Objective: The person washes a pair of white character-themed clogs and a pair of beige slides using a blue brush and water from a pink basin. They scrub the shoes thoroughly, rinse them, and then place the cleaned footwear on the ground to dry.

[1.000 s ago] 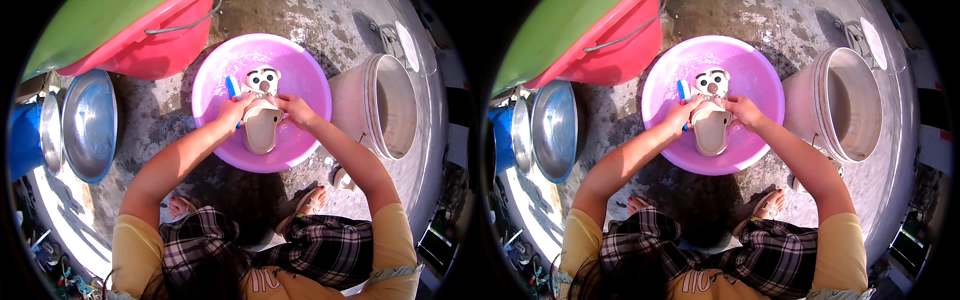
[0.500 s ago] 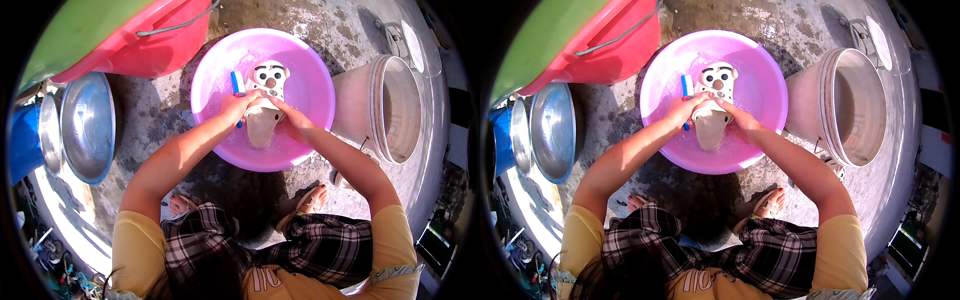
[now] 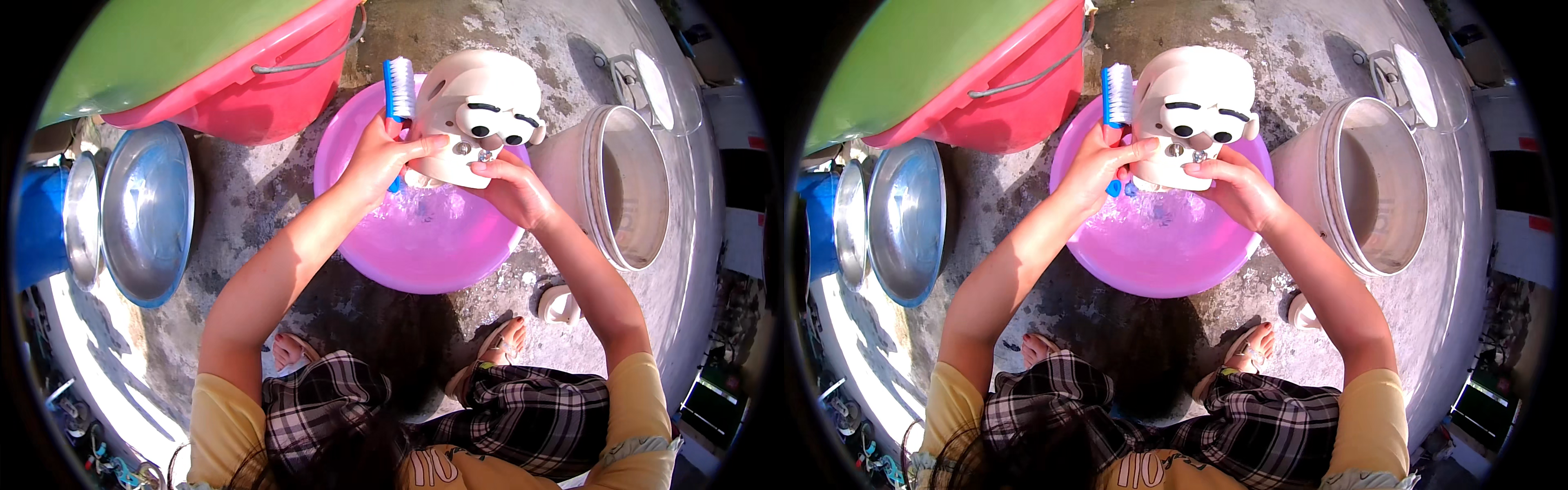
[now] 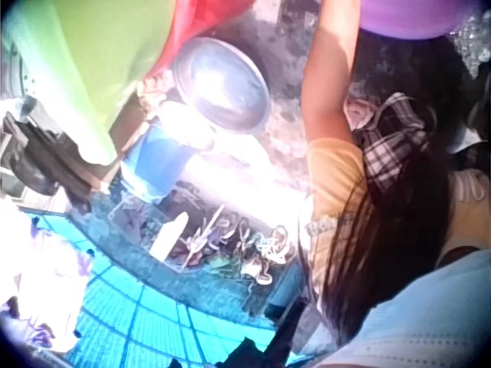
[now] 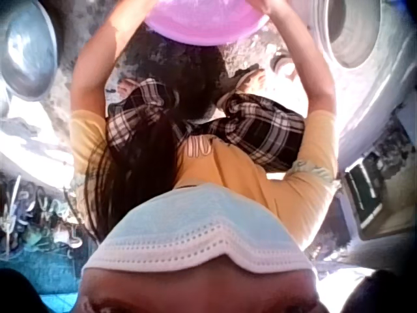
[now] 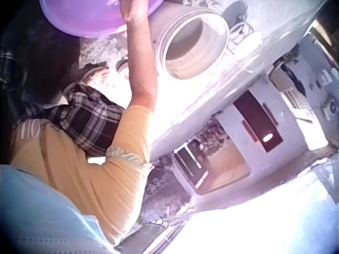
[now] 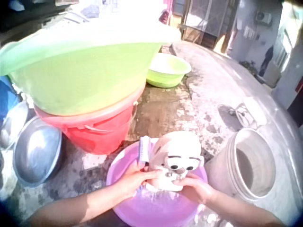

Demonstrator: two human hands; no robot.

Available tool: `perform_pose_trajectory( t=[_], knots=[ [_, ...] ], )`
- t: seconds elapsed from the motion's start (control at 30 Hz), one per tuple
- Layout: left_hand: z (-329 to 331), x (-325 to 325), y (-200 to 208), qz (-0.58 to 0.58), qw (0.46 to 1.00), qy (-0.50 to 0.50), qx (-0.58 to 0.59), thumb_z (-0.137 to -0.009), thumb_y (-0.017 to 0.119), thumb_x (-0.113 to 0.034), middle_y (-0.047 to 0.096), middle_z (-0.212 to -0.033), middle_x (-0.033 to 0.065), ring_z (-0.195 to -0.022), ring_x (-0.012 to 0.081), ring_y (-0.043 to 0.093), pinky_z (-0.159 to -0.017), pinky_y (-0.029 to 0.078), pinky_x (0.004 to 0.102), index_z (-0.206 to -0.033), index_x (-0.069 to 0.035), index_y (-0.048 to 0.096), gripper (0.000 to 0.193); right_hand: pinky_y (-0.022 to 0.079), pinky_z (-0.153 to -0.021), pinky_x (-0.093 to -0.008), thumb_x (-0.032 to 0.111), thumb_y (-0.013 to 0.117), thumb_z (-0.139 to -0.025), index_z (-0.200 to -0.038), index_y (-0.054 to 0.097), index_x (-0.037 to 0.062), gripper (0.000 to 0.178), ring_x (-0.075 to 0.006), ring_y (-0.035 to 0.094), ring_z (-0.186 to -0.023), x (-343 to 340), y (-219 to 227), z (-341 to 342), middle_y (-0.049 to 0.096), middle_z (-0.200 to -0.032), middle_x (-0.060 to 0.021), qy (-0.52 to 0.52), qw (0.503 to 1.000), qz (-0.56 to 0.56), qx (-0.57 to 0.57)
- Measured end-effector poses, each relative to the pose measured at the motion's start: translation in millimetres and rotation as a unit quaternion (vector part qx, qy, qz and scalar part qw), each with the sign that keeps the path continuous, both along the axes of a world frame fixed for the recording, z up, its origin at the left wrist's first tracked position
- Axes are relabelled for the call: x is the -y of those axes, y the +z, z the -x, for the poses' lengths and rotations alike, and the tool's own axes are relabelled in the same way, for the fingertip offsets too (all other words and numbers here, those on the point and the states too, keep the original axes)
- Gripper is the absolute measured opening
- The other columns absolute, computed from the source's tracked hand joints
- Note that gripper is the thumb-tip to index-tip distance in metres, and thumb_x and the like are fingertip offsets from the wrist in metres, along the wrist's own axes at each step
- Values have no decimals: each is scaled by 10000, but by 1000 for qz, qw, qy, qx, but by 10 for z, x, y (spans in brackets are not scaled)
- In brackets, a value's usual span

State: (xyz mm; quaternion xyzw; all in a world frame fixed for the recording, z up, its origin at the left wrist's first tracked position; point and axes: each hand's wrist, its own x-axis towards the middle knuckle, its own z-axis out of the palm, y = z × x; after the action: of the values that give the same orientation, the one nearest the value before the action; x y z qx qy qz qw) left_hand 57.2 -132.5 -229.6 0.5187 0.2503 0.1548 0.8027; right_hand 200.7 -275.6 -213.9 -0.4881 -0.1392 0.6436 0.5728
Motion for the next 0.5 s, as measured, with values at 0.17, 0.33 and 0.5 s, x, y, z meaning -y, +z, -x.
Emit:
perform_pose_trajectory(
  t=[0.17,0.33,0.5],
  knots=[
    [30,-49,333,-2,999,27,35,-635,737,-24,536,-1050,68,-968,157,523,-791,436,274,-1120,-31,413,583,347,-937,-318,96,661,-715,-1175,444,-14,520,-173,493,-1041,-80,293,4,531,-1122,-93,9,995,-51,81],
    [24,-74,252,0,991,27,128,-645,717,6,524,-1084,76,-1011,169,511,-844,423,293,-1107,-28,431,545,409,-875,-308,39,708,-659,-1153,470,2,550,-160,533,-979,-114,408,60,558,-1082,-86,-11,990,-56,129],
    [78,-43,324,6,992,27,125,-644,710,18,525,-1086,75,-1002,164,516,-827,429,294,-1103,-28,432,539,443,-822,-286,49,733,-641,-1091,521,12,499,-146,556,-933,-95,381,49,587,-1018,-75,0,984,-61,165]
  ],
)
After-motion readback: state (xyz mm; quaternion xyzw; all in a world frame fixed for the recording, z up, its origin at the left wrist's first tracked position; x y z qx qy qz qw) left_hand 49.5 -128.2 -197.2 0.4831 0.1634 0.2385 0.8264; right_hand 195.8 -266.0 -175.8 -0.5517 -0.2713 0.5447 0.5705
